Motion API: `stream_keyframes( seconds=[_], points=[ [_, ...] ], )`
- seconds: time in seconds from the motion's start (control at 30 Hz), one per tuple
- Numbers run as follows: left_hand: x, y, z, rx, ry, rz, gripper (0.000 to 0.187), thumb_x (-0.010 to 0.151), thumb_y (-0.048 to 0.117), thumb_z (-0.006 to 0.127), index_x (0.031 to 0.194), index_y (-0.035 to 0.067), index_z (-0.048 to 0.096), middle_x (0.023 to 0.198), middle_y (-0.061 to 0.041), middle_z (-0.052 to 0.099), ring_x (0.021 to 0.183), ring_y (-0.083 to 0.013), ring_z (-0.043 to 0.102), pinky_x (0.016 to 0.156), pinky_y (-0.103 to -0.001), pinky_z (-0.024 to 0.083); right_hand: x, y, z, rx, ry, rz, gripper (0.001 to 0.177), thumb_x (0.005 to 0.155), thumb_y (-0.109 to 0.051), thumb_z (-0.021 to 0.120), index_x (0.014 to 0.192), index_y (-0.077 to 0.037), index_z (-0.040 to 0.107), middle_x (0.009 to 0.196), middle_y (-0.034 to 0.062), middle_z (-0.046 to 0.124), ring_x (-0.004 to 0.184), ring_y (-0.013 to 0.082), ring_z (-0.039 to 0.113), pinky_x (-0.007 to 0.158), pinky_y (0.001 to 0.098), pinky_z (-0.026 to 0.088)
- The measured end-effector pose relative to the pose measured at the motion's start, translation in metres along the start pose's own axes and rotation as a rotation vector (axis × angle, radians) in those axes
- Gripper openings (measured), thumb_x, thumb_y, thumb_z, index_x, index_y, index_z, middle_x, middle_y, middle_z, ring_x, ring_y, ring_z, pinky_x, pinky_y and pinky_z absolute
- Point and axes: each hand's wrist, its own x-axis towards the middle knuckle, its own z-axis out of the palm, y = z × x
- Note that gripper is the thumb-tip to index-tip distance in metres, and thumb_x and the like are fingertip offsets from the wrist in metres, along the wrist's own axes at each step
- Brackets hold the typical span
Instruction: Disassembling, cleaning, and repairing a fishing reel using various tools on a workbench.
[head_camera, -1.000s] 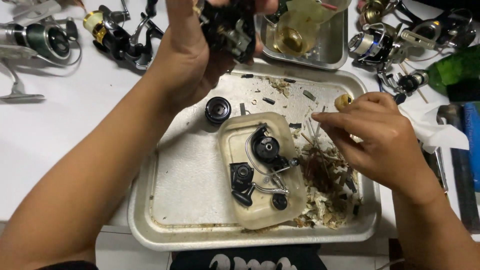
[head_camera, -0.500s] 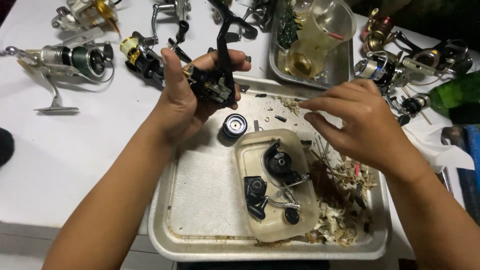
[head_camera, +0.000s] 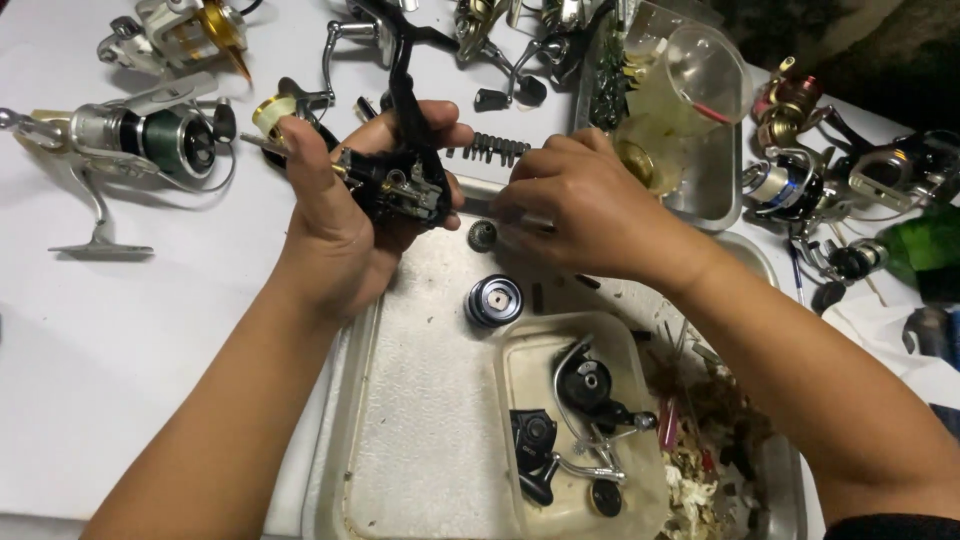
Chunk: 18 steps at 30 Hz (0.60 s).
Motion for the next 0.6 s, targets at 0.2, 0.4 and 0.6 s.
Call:
stream_keyframes(
  seconds=[0.2,0.4,0.6],
  points=[
    [0.000,-0.006,-0.001,-0.024,-0.037,-0.012,0.109,0.060,0.083,0.048,0.131,0.002,0.059,0.124,-0.014,0.064,0.087,-0.0202,0.064,0.077,-0.033,0.057,0.006,0.007,0.008,0.035,-0.048,-0.035,0.023,0.090,-0.035,0.076,0.104,-0.017,0.077,0.092,0.0004,0.064,0.090,0.0234,0.054,0.086,0.0426,0.033],
    [-0.001,-0.007,0.001,0.025,-0.055,0.019,0.108,0.063,0.083,0.045,0.131,0.001,0.059,0.124,-0.015,0.066,0.087,-0.0197,0.064,0.075,-0.032,0.058,0.002,0.008,0.017,0.056,-0.029,-0.005,0.022,0.089,-0.036,0.077,0.102,-0.019,0.076,0.094,-0.0009,0.065,0.091,0.0238,0.054,0.089,0.0440,0.031],
    [-0.001,-0.008,0.001,-0.001,-0.070,0.017,0.108,0.063,0.083,0.048,0.131,0.000,0.059,0.123,-0.015,0.065,0.086,-0.0198,0.064,0.077,-0.034,0.058,0.001,0.010,0.028,0.027,0.060,-0.050,0.016,0.089,-0.032,0.075,0.096,-0.018,0.074,0.087,0.0007,0.062,0.087,0.0272,0.054,0.080,0.0445,0.029]
  ],
)
